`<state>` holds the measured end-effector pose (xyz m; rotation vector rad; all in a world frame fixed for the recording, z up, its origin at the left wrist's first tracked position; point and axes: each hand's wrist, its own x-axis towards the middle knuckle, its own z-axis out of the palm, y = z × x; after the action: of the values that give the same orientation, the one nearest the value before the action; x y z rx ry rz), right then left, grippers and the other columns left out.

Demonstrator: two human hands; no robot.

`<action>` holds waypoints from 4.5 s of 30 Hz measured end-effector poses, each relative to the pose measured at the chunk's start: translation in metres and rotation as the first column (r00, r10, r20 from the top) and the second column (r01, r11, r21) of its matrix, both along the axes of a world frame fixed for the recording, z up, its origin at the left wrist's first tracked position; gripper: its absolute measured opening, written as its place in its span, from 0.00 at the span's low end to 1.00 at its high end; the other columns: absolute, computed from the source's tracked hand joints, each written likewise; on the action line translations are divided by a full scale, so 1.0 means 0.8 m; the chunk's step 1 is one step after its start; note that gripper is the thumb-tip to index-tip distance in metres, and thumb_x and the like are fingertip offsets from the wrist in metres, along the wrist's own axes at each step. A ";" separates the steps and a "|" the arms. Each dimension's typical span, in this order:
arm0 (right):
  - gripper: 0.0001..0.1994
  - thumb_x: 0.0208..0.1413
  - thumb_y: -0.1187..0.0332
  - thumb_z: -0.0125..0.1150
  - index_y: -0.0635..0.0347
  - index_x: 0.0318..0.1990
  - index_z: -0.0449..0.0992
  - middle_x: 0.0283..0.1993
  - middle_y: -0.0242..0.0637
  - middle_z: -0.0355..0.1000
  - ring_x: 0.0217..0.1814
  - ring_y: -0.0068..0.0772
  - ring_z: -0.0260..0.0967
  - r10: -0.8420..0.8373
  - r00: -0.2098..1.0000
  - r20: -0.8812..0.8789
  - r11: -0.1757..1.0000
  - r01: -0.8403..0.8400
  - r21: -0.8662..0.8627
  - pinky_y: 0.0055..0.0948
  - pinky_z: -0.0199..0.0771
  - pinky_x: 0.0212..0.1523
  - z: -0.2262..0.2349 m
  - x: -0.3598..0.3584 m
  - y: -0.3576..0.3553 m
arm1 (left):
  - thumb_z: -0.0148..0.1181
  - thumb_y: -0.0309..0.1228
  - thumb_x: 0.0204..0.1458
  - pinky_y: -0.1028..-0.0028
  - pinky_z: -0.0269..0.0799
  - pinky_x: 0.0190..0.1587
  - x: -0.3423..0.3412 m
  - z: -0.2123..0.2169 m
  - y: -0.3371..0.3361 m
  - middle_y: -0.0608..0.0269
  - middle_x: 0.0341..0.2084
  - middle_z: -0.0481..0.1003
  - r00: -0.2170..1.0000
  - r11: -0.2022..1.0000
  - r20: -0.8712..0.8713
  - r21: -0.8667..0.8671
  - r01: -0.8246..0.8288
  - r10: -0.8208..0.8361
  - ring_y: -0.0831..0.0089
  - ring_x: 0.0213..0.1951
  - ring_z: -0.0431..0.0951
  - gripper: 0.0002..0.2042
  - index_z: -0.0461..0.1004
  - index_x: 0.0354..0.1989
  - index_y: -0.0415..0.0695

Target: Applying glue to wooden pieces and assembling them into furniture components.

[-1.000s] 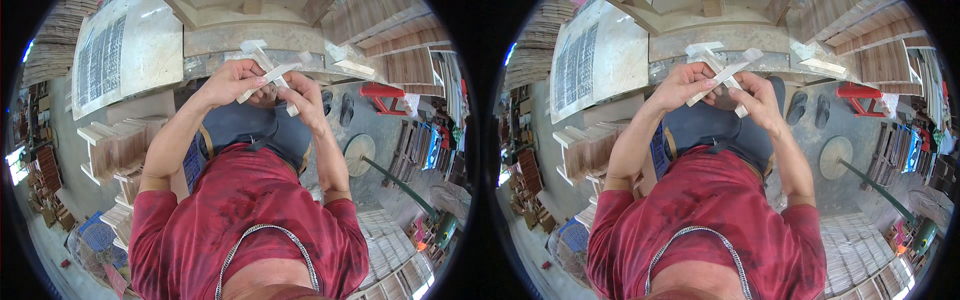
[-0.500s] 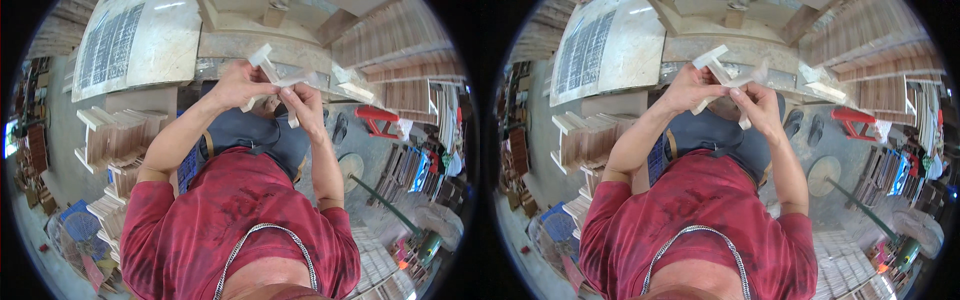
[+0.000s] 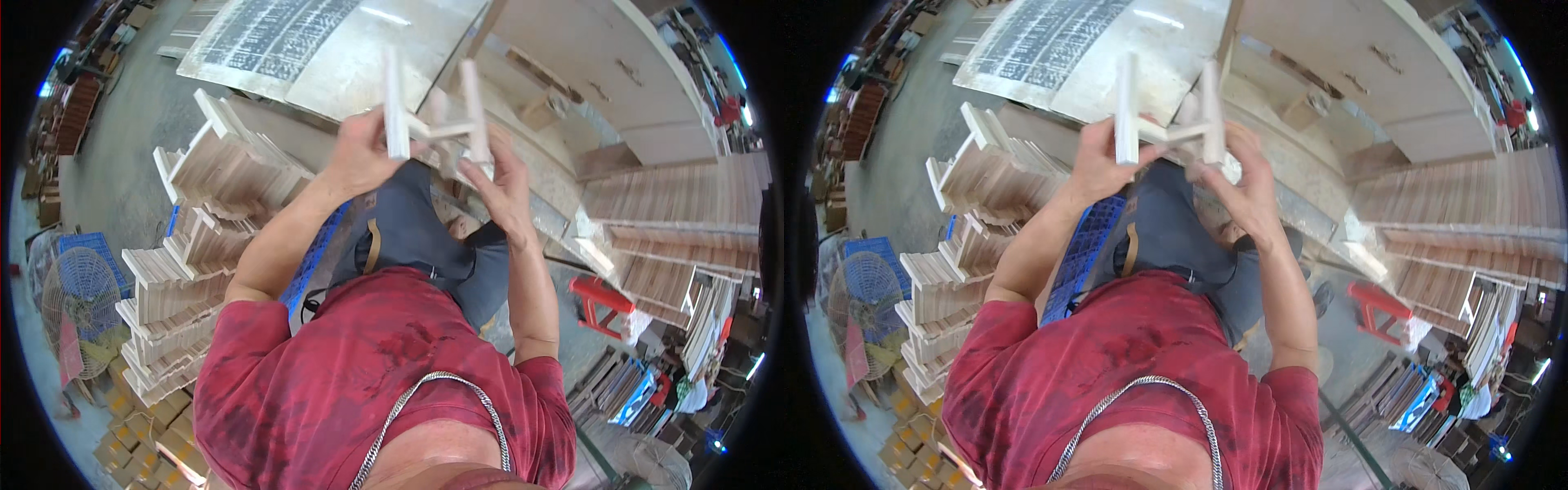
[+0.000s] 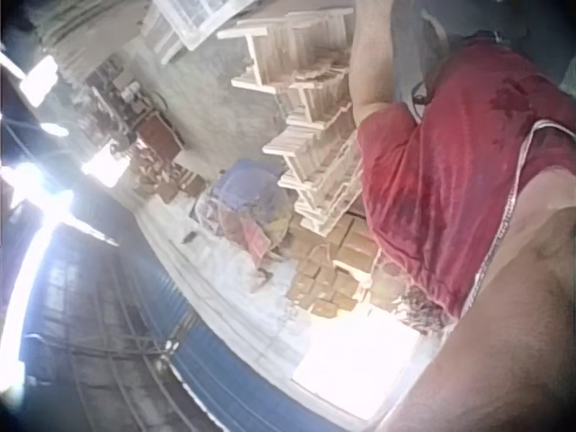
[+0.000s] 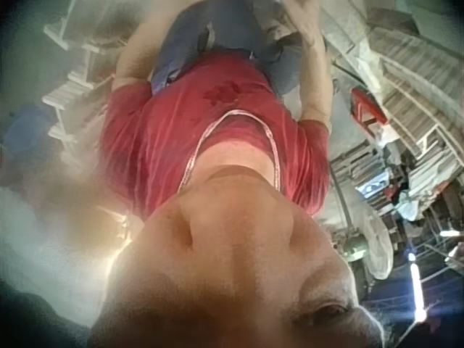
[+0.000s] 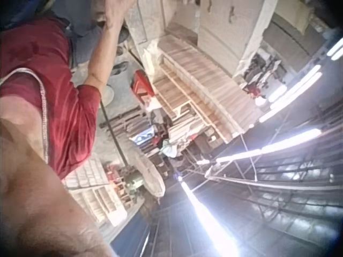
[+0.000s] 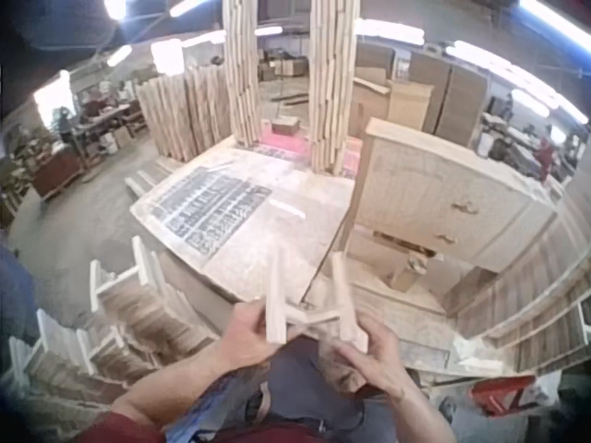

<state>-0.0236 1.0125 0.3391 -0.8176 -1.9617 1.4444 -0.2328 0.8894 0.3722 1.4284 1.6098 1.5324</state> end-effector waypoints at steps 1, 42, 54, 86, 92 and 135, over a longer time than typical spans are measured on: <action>0.17 0.58 0.65 0.65 0.67 0.50 0.78 0.46 0.39 0.78 0.49 0.29 0.74 -0.022 0.989 -0.146 0.968 0.057 0.245 0.30 0.72 0.53 0.007 -0.019 0.005 | 0.70 0.22 0.45 0.72 0.77 0.41 -0.020 0.001 -0.006 0.57 0.39 0.80 0.976 0.995 -0.204 0.077 -0.066 0.081 0.68 0.39 0.82 0.16 0.77 0.45 0.36; 0.21 0.45 0.67 0.67 0.59 0.50 0.80 0.51 0.47 0.78 0.54 0.43 0.74 -0.848 0.289 0.445 0.458 -0.024 0.888 0.37 0.72 0.57 0.514 0.450 0.234 | 0.59 0.26 0.57 0.65 0.71 0.46 -0.228 0.113 -0.262 0.47 0.37 0.77 0.448 0.620 -0.768 -0.084 -0.780 0.459 0.58 0.40 0.78 0.09 0.72 0.43 0.35; 0.13 0.52 0.65 0.69 0.60 0.43 0.81 0.34 0.30 0.77 0.37 0.23 0.71 -0.793 0.607 -0.051 0.163 0.293 0.942 0.25 0.70 0.43 0.444 0.351 -0.001 | 0.52 0.15 0.54 0.67 0.70 0.57 0.021 0.100 -0.081 0.51 0.45 0.78 0.996 0.978 0.051 0.201 0.062 -0.074 0.64 0.48 0.77 0.12 0.72 0.47 0.33; 0.15 0.58 0.68 0.66 0.67 0.49 0.77 0.39 0.32 0.77 0.38 0.19 0.69 -0.145 0.986 -0.084 0.920 0.103 -0.378 0.22 0.69 0.37 -0.008 0.151 -0.051 | 0.69 0.32 0.50 0.75 0.75 0.41 0.123 -0.020 0.087 0.60 0.31 0.82 0.793 0.713 0.379 -0.361 0.601 -0.477 0.78 0.34 0.79 0.15 0.79 0.41 0.34; 0.15 0.58 0.63 0.67 0.66 0.46 0.78 0.38 0.33 0.77 0.37 0.20 0.71 -0.204 0.979 -0.008 0.914 0.187 -0.360 0.22 0.70 0.37 -0.005 0.123 -0.049 | 0.68 0.28 0.47 0.73 0.75 0.41 0.126 -0.027 0.072 0.59 0.32 0.82 0.817 0.831 0.333 -0.144 0.537 -0.470 0.78 0.34 0.79 0.15 0.79 0.43 0.37; 0.11 0.55 0.75 0.56 0.69 0.45 0.75 0.42 0.52 0.78 0.44 0.52 0.77 0.201 0.858 0.472 0.884 -0.366 0.290 0.41 0.75 0.48 -0.036 -0.247 0.133 | 0.68 0.34 0.47 0.59 0.74 0.43 -0.143 -0.123 0.003 0.47 0.37 0.76 0.853 0.877 -0.344 -0.140 -0.461 0.393 0.52 0.39 0.79 0.13 0.73 0.37 0.42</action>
<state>-0.2215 1.1191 0.3104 -0.7298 -2.6931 1.0376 -0.3471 0.8921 0.2740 1.2858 2.3404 1.3399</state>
